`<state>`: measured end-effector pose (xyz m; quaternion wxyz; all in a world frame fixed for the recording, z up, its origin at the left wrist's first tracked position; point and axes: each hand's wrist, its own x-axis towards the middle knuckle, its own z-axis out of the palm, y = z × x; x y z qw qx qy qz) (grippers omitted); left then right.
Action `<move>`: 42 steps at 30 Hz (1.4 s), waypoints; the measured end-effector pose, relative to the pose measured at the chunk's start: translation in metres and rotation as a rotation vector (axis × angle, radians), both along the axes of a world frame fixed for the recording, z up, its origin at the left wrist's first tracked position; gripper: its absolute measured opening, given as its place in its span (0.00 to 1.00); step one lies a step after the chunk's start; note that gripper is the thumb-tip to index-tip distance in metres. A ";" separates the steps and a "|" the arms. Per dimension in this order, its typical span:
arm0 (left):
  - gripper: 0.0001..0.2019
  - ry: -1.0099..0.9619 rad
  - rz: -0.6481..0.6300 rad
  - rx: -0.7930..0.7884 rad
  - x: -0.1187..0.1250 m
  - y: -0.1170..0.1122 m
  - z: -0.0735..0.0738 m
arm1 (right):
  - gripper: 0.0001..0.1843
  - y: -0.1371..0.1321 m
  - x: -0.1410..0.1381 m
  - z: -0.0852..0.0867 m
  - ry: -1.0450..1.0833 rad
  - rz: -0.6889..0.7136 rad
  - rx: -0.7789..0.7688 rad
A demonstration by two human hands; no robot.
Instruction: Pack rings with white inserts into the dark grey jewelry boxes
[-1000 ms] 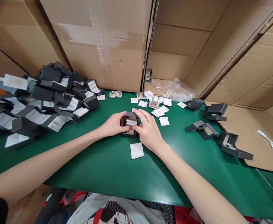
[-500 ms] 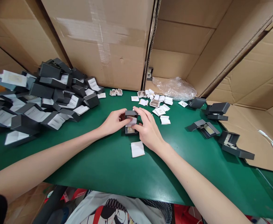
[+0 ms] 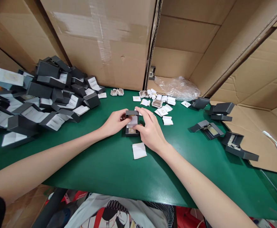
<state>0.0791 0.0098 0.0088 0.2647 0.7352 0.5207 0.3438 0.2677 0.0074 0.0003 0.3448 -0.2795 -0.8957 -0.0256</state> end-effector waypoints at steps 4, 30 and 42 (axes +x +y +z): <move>0.15 0.006 -0.086 -0.086 -0.003 -0.004 0.010 | 0.14 -0.001 0.001 0.000 0.139 -0.008 -0.030; 0.14 0.257 0.026 -0.018 0.010 -0.010 0.002 | 0.08 -0.012 -0.016 0.010 -0.048 -0.308 0.087; 0.12 0.184 0.007 0.014 0.009 -0.011 0.001 | 0.05 -0.007 -0.012 0.003 -0.027 -0.323 -0.014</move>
